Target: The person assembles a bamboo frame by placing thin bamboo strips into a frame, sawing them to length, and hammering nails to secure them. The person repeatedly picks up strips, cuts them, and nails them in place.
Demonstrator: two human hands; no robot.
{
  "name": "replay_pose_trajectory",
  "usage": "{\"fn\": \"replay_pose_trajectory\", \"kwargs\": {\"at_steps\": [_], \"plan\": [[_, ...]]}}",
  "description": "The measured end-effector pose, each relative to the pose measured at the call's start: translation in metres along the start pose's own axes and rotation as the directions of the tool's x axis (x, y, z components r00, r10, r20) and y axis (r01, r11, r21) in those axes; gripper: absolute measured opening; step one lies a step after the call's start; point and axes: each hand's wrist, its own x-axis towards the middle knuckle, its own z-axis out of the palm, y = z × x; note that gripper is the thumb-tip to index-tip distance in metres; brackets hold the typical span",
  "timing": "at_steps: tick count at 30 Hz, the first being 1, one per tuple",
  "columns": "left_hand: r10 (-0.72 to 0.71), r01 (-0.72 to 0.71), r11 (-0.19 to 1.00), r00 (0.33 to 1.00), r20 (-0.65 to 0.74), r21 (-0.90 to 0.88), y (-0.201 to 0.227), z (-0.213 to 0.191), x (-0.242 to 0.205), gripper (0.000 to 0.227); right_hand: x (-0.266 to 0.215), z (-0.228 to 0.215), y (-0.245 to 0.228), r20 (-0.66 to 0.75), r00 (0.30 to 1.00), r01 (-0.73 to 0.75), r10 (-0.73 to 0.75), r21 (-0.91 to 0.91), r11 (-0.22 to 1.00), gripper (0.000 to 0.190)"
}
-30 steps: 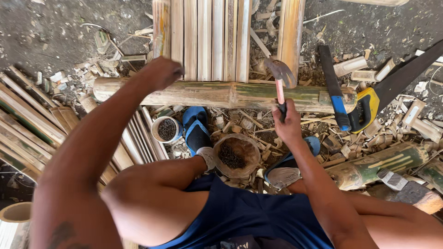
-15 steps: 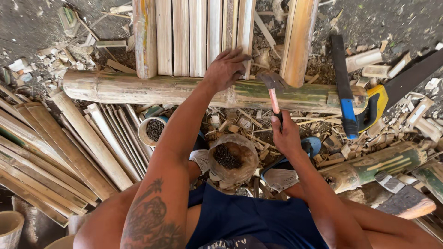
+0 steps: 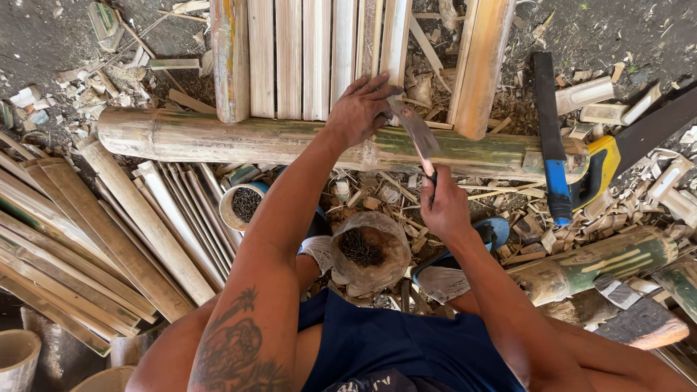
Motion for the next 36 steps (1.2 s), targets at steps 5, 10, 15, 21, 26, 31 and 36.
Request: {"fn": "replay_pose_trajectory", "kwargs": {"at_steps": [5, 10, 15, 21, 26, 31, 36], "plan": [[-0.053, 0.048, 0.998, 0.994, 0.099, 0.049, 0.008, -0.013, 0.002, 0.009, 0.006, -0.004, 0.002, 0.218, 0.936, -0.238, 0.278, -0.191, 0.952, 0.024], [-0.029, 0.028, 1.000, 0.998, 0.063, 0.007, 0.009, -0.014, -0.001, 0.006, -0.001, -0.021, -0.008, 0.105, 0.970, -0.205, 0.218, -0.117, 0.972, 0.026], [-0.039, 0.037, 0.999, 0.995, 0.096, 0.020, 0.007, -0.017, 0.000, 0.027, -0.005, -0.041, -0.024, -0.012, 0.996, -0.090, 0.090, 0.003, 0.996, 0.026], [-0.133, 0.134, 0.991, 0.984, 0.122, 0.000, 0.002, -0.008, 0.000, 0.065, -0.008, -0.024, -0.007, -0.377, 0.774, 0.535, -0.508, -0.040, 0.844, 0.025], [-0.121, 0.123, 0.992, 0.991, 0.057, -0.028, 0.003, -0.003, 0.002, 0.056, 0.005, -0.002, 0.019, 0.166, 0.973, -0.130, 0.160, -0.176, 0.976, 0.027], [-0.105, 0.106, 0.994, 0.994, 0.019, -0.015, -0.002, 0.000, 0.001, 0.050, -0.008, 0.006, 0.031, -0.157, 0.961, 0.236, -0.226, 0.046, 0.971, 0.023], [-0.125, 0.132, 0.987, 0.989, 0.080, -0.088, 0.005, -0.007, 0.004, 0.051, -0.003, 0.010, 0.040, 0.218, 0.948, -0.178, 0.230, -0.234, 0.956, 0.021]]}}
